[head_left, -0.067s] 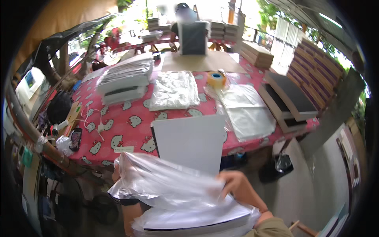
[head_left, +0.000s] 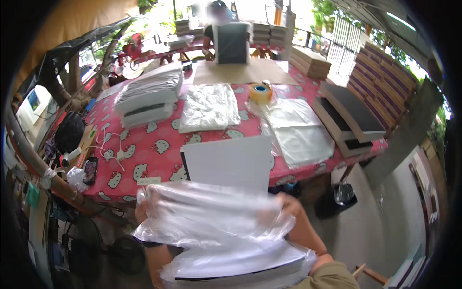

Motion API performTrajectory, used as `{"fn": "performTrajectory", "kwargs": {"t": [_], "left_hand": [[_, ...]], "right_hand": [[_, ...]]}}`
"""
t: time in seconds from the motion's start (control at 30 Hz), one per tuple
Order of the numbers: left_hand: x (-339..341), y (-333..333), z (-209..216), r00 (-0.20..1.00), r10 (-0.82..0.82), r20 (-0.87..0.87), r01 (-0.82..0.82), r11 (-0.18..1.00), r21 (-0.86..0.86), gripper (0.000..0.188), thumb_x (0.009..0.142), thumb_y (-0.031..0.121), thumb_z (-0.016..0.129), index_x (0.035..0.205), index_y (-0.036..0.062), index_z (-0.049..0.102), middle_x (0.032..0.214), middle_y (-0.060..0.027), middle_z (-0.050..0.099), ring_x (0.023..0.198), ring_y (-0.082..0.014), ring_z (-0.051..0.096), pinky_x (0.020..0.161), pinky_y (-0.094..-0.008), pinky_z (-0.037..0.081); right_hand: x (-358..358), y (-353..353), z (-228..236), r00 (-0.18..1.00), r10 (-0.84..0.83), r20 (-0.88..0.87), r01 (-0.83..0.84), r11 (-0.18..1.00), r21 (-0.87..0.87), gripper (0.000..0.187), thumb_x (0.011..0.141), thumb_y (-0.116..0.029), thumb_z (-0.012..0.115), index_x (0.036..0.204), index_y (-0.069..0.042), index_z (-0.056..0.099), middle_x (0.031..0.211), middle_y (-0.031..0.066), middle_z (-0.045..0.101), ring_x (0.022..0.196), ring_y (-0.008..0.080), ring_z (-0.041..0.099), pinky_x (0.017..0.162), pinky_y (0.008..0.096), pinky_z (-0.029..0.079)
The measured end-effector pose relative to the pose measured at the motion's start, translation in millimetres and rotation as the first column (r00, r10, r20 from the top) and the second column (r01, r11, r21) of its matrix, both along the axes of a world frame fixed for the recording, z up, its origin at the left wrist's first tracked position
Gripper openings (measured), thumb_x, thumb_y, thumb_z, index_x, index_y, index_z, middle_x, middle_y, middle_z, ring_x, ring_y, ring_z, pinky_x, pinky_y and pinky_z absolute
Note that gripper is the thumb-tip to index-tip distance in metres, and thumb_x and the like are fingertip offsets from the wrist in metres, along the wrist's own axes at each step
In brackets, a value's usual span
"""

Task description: The person is placing black boards into individual plastic bags and then stacking them into a larger plastic sleeve.

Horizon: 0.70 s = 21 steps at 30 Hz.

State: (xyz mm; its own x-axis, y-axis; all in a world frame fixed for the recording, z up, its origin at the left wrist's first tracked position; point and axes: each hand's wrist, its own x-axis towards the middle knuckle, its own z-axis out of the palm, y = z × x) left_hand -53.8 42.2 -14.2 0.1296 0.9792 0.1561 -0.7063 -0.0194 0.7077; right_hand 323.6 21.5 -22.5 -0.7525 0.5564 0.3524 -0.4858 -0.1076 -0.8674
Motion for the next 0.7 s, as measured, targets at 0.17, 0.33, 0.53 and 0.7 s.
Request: {"fn": "performTrajectory", "kwargs": {"t": [0.17,0.33,0.53,0.7], "left_hand": [[35.5,33.7,58.8,0.78,0.045,-0.624,0.045,0.991,0.128,0.046,0.063,0.008,0.063,0.107,-0.0008,0.052,0.078,0.0,0.057,0.055,-0.0002,0.041,0.045,-0.015,0.029],[66.5,79.8,48.9,0.494,0.347,-0.797,-0.077,0.931,0.358,0.045,0.067,0.004,0.061,0.11,0.0004,0.053,0.072,0.0008,0.057,0.054,-0.0053,0.045,0.049,-0.0211,0.037],[85.6,102.9,37.6,-0.028,0.642,-0.767,-0.058,0.765,0.642,0.044,0.069,0.006,0.062,0.112,0.0089,0.054,0.064,-0.0103,0.055,0.056,-0.0083,0.047,0.053,-0.0273,0.04],[65.3,76.6,41.2,0.221,0.682,-0.697,-0.113,0.728,0.677,0.017,0.07,0.008,0.062,0.085,0.0016,0.059,0.059,-0.005,0.054,0.054,-0.0098,0.051,0.05,-0.0284,0.04]], "right_hand": [[25.1,28.4,27.7,0.752,-0.502,-0.427,0.389,0.861,-0.326,0.036,0.087,-0.032,0.04,0.107,-0.005,0.052,0.104,0.0099,0.057,0.096,0.0243,0.054,0.085,0.0397,0.04],[38.2,71.7,35.1,0.457,-0.868,0.193,0.883,0.469,0.02,0.03,0.08,-0.008,0.047,0.109,-0.005,0.051,0.067,0.0041,0.056,0.058,0.014,0.053,0.052,0.026,0.042],[18.1,82.9,29.4,-0.06,-0.978,0.198,0.796,0.072,0.601,0.033,0.078,-0.004,0.047,0.11,-0.008,0.053,0.05,-0.0023,0.041,0.045,0.0041,0.038,0.042,0.02,0.032],[23.7,52.8,43.3,0.149,-0.967,0.209,0.928,0.209,0.307,0.011,0.077,-0.007,0.051,0.082,-0.003,0.06,0.056,0.0001,0.051,0.046,0.0074,0.046,0.045,0.0223,0.039]]}}
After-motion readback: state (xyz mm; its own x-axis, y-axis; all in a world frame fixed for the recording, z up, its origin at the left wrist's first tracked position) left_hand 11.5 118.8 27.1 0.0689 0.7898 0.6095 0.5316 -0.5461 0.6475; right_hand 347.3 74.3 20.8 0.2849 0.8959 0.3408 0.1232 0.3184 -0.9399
